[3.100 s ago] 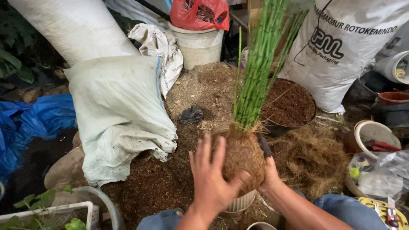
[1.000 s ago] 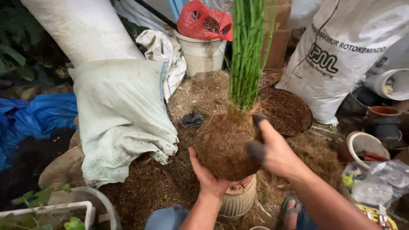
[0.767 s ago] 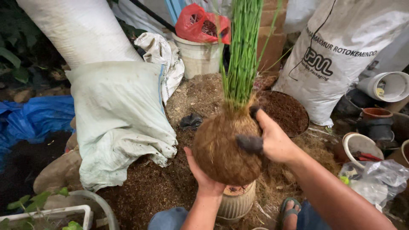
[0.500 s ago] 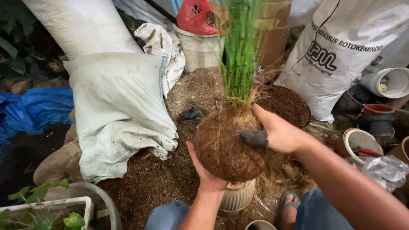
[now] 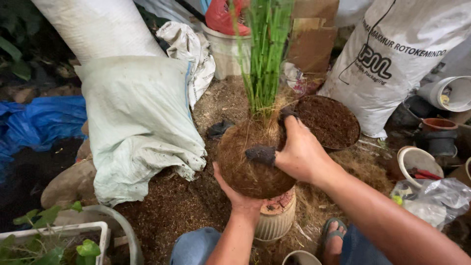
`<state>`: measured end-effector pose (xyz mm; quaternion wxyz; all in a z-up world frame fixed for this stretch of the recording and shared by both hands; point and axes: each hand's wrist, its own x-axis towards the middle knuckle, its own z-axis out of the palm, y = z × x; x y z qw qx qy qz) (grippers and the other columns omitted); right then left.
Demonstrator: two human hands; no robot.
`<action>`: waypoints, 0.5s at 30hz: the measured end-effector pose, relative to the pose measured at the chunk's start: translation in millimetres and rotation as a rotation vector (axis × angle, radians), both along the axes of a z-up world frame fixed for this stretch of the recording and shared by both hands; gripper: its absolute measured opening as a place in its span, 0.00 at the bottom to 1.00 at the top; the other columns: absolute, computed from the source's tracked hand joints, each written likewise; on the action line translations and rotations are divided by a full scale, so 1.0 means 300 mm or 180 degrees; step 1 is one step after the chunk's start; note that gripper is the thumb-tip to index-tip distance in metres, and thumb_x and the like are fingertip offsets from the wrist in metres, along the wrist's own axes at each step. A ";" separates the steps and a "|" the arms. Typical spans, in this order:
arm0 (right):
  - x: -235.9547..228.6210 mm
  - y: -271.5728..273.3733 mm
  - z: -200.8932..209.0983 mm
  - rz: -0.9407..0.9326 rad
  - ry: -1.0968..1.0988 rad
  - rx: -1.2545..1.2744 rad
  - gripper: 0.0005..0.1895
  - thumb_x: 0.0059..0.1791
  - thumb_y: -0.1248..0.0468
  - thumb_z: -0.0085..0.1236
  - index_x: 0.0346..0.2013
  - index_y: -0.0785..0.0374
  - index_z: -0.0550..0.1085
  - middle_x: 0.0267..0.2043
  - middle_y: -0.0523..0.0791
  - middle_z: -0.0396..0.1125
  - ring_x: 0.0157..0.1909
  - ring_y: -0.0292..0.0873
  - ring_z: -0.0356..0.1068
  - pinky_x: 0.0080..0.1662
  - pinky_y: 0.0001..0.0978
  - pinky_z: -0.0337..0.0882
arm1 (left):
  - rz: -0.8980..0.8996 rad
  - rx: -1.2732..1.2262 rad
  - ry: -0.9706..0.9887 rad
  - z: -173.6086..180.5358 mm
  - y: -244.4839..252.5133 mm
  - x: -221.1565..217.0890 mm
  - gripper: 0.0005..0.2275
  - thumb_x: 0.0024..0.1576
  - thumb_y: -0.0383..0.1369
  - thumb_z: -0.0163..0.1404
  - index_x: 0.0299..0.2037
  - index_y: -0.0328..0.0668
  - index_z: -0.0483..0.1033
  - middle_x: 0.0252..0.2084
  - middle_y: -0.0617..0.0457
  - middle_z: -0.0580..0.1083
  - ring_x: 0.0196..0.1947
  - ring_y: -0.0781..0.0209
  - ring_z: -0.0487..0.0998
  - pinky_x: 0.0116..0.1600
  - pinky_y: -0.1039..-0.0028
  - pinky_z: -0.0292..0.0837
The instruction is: The person holds a plant with a root ball and wraps it with coconut coir fiber. They repeatedly press and smooth the coir around the root ball to secure it.
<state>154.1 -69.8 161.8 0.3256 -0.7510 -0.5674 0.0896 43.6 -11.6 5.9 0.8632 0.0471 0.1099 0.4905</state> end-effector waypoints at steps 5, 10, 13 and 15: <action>-0.060 -0.032 -0.044 0.0083 0.0269 0.0528 0.56 0.35 0.46 0.75 0.62 0.79 0.57 0.56 0.65 0.63 0.58 0.62 0.65 0.56 0.48 0.67 | 0.0380 0.0250 -0.0048 -0.012 0.015 0.016 0.35 0.57 0.63 0.37 0.66 0.48 0.65 0.62 0.46 0.70 0.60 0.44 0.72 0.62 0.50 0.70; -0.067 -0.013 -0.081 0.0144 0.0173 0.0609 0.53 0.40 0.47 0.72 0.65 0.77 0.57 0.59 0.63 0.63 0.61 0.62 0.65 0.59 0.48 0.66 | 0.0355 0.0139 0.0005 -0.002 -0.010 0.000 0.36 0.56 0.63 0.37 0.67 0.49 0.65 0.63 0.48 0.70 0.61 0.46 0.73 0.63 0.52 0.70; -0.034 -0.001 -0.062 0.0349 0.0139 0.0474 0.53 0.40 0.48 0.72 0.66 0.76 0.56 0.59 0.64 0.62 0.62 0.62 0.64 0.60 0.48 0.65 | 0.0315 0.0175 0.0027 0.013 -0.008 -0.008 0.36 0.55 0.64 0.36 0.66 0.49 0.66 0.62 0.47 0.71 0.59 0.45 0.73 0.61 0.51 0.71; -0.020 -0.009 -0.057 0.0489 0.0146 0.0460 0.55 0.40 0.49 0.73 0.67 0.77 0.55 0.60 0.64 0.62 0.62 0.62 0.63 0.61 0.48 0.63 | 0.0342 0.0227 -0.0061 0.019 0.002 -0.010 0.37 0.56 0.65 0.35 0.67 0.47 0.66 0.62 0.45 0.70 0.59 0.44 0.73 0.61 0.51 0.71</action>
